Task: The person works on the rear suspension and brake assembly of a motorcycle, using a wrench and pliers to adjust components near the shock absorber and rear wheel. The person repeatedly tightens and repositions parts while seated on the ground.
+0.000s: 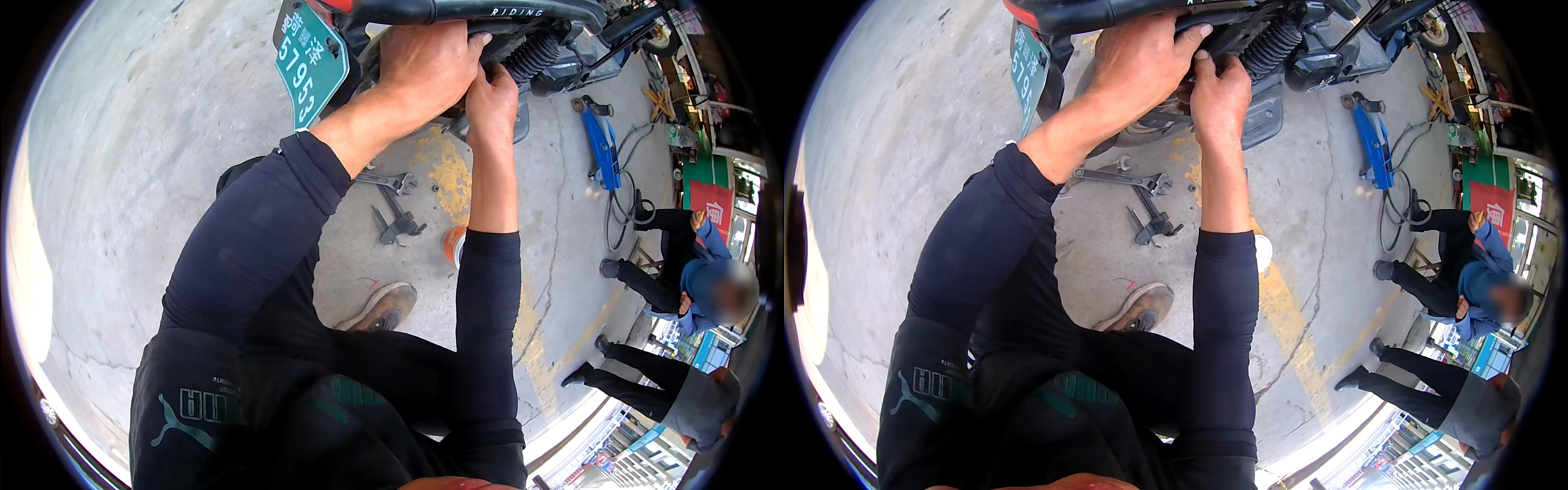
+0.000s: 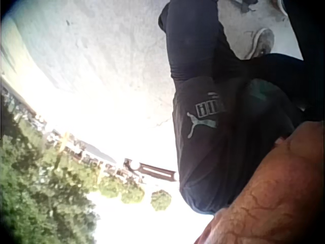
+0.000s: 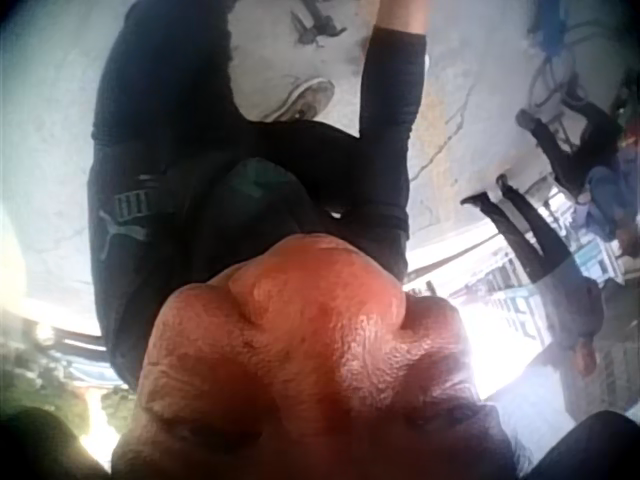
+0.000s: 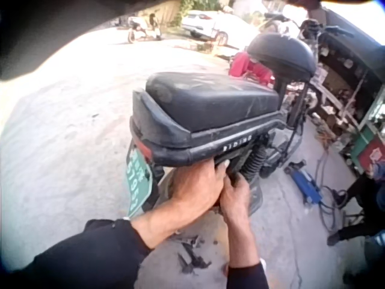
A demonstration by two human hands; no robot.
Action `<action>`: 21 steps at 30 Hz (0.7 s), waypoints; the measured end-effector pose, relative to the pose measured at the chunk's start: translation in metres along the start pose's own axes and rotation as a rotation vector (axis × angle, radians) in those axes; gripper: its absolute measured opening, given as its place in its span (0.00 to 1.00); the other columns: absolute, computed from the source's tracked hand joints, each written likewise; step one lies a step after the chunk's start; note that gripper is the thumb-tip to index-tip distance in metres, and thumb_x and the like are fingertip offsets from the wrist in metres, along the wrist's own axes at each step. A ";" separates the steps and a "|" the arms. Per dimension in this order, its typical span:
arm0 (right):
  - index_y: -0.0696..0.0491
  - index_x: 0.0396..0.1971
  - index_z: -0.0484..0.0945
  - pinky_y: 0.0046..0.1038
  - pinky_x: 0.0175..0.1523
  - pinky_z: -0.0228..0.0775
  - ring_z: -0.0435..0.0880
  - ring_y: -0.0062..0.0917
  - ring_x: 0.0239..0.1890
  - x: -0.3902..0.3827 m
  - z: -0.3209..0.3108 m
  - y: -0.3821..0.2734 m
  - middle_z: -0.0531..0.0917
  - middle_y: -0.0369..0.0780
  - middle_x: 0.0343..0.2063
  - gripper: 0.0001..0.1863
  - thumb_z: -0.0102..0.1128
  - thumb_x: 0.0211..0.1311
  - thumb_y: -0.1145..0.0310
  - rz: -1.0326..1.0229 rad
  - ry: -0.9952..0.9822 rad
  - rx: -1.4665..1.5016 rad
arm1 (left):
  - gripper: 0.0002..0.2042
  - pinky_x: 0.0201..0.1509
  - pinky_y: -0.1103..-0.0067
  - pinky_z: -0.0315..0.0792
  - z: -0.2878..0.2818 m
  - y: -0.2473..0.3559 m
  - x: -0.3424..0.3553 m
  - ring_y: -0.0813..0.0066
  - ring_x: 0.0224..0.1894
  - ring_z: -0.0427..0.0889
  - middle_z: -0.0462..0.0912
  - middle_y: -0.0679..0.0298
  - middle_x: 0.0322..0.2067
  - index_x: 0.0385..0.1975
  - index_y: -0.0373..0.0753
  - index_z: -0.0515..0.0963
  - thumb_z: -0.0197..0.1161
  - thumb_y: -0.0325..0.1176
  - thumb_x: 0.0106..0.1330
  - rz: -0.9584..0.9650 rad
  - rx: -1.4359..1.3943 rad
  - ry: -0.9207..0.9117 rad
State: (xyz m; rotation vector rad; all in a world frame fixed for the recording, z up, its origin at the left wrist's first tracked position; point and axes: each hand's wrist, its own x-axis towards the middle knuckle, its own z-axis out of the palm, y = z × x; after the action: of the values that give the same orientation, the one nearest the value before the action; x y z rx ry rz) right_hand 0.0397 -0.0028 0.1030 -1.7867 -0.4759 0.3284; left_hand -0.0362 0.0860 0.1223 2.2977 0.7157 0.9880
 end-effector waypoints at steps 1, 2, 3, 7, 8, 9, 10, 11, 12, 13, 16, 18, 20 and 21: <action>0.65 0.39 0.77 0.26 0.26 0.78 0.83 0.22 0.24 -0.001 -0.001 -0.004 0.85 0.42 0.29 0.15 0.57 0.73 0.65 0.017 -0.014 0.019 | 0.16 0.45 0.59 0.79 0.000 0.000 0.001 0.47 0.39 0.86 0.86 0.44 0.34 0.43 0.31 0.80 0.61 0.40 0.68 0.009 -0.062 0.022; 0.65 0.39 0.77 0.26 0.26 0.77 0.83 0.21 0.23 -0.002 -0.002 -0.007 0.85 0.42 0.29 0.15 0.58 0.73 0.65 0.034 -0.028 0.038 | 0.15 0.44 0.58 0.79 0.000 0.000 0.002 0.46 0.38 0.87 0.86 0.46 0.33 0.41 0.32 0.82 0.63 0.39 0.67 0.018 -0.124 0.045; 0.66 0.40 0.77 0.26 0.27 0.77 0.83 0.21 0.23 -0.002 -0.004 -0.009 0.85 0.42 0.28 0.15 0.58 0.73 0.65 0.050 -0.041 0.058 | 0.14 0.43 0.56 0.80 0.000 0.001 0.003 0.45 0.36 0.87 0.86 0.47 0.31 0.39 0.33 0.84 0.65 0.39 0.65 0.028 -0.187 0.066; 0.63 0.39 0.78 0.25 0.30 0.77 0.84 0.22 0.27 0.002 -0.014 -0.006 0.85 0.41 0.31 0.15 0.60 0.70 0.64 0.085 -0.195 0.059 | 0.19 0.49 0.61 0.77 -0.001 0.003 -0.009 0.49 0.41 0.86 0.87 0.47 0.36 0.47 0.30 0.81 0.59 0.42 0.72 -0.211 -0.231 -0.138; 0.63 0.39 0.78 0.24 0.31 0.77 0.85 0.22 0.29 -0.001 -0.019 -0.006 0.85 0.41 0.32 0.15 0.60 0.69 0.63 0.117 -0.245 0.069 | 0.19 0.49 0.58 0.77 -0.001 0.002 -0.009 0.45 0.42 0.86 0.86 0.45 0.35 0.45 0.29 0.81 0.60 0.43 0.71 -0.288 -0.259 -0.182; 0.62 0.39 0.79 0.24 0.31 0.77 0.85 0.22 0.31 -0.005 -0.022 -0.007 0.85 0.41 0.33 0.14 0.61 0.68 0.63 0.147 -0.303 0.088 | 0.19 0.50 0.55 0.77 -0.004 -0.001 -0.011 0.42 0.42 0.86 0.86 0.43 0.34 0.43 0.29 0.81 0.60 0.44 0.71 -0.366 -0.273 -0.222; 0.60 0.41 0.79 0.24 0.36 0.77 0.85 0.21 0.35 -0.007 -0.031 -0.001 0.85 0.39 0.35 0.14 0.62 0.65 0.63 0.184 -0.353 0.065 | 0.21 0.48 0.56 0.77 -0.007 0.000 -0.017 0.40 0.42 0.85 0.85 0.40 0.34 0.43 0.26 0.77 0.55 0.45 0.75 -0.407 -0.277 -0.302; 0.60 0.43 0.78 0.24 0.36 0.77 0.85 0.21 0.36 -0.012 -0.040 0.003 0.85 0.39 0.35 0.14 0.62 0.65 0.64 0.198 -0.380 0.112 | 0.21 0.47 0.56 0.77 -0.011 0.003 -0.027 0.40 0.41 0.85 0.84 0.39 0.34 0.43 0.26 0.76 0.55 0.45 0.75 -0.354 -0.280 -0.352; 0.59 0.44 0.78 0.24 0.37 0.77 0.86 0.21 0.36 -0.021 -0.048 0.006 0.85 0.38 0.34 0.15 0.62 0.64 0.64 0.211 -0.407 0.167 | 0.21 0.46 0.55 0.77 -0.018 0.009 -0.037 0.40 0.41 0.85 0.84 0.39 0.34 0.43 0.26 0.75 0.54 0.45 0.76 -0.298 -0.276 -0.404; 0.59 0.45 0.78 0.25 0.38 0.77 0.86 0.21 0.37 -0.029 -0.052 0.007 0.84 0.38 0.34 0.15 0.62 0.64 0.65 0.218 -0.445 0.226 | 0.21 0.46 0.55 0.77 -0.028 0.012 -0.046 0.40 0.41 0.85 0.84 0.38 0.34 0.43 0.26 0.73 0.53 0.44 0.76 -0.245 -0.263 -0.446; 0.56 0.45 0.74 0.26 0.36 0.77 0.89 0.28 0.36 -0.053 -0.084 0.015 0.84 0.39 0.35 0.15 0.65 0.59 0.70 0.219 -0.577 0.427 | 0.19 0.42 0.53 0.75 -0.039 0.019 -0.072 0.38 0.37 0.84 0.83 0.40 0.32 0.45 0.27 0.70 0.50 0.42 0.78 -0.172 -0.381 -0.629; 0.58 0.49 0.73 0.28 0.32 0.77 0.87 0.27 0.30 -0.063 -0.096 0.021 0.84 0.42 0.40 0.19 0.66 0.59 0.71 0.257 -0.625 0.445 | 0.18 0.45 0.56 0.74 -0.038 0.022 -0.075 0.40 0.40 0.83 0.82 0.41 0.35 0.47 0.28 0.69 0.49 0.42 0.79 -0.081 -0.299 -0.717; 0.59 0.52 0.72 0.27 0.32 0.77 0.84 0.26 0.27 -0.063 -0.102 0.020 0.84 0.45 0.46 0.21 0.65 0.60 0.71 0.256 -0.545 0.494 | 0.17 0.46 0.59 0.73 -0.027 0.022 -0.070 0.42 0.42 0.81 0.80 0.42 0.36 0.49 0.30 0.70 0.48 0.42 0.80 -0.036 -0.235 -0.732; 0.60 0.54 0.72 0.27 0.31 0.76 0.83 0.26 0.26 -0.063 -0.107 0.020 0.84 0.46 0.49 0.22 0.64 0.60 0.71 0.258 -0.497 0.521 | 0.17 0.46 0.58 0.72 -0.015 0.021 -0.065 0.41 0.43 0.81 0.80 0.42 0.36 0.49 0.30 0.70 0.49 0.42 0.80 -0.036 -0.227 -0.714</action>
State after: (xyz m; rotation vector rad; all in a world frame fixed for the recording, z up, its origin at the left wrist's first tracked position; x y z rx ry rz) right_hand 0.0367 -0.1282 0.1100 -1.2446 -0.4507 0.9975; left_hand -0.0808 0.0331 0.1130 2.1974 0.3179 0.1699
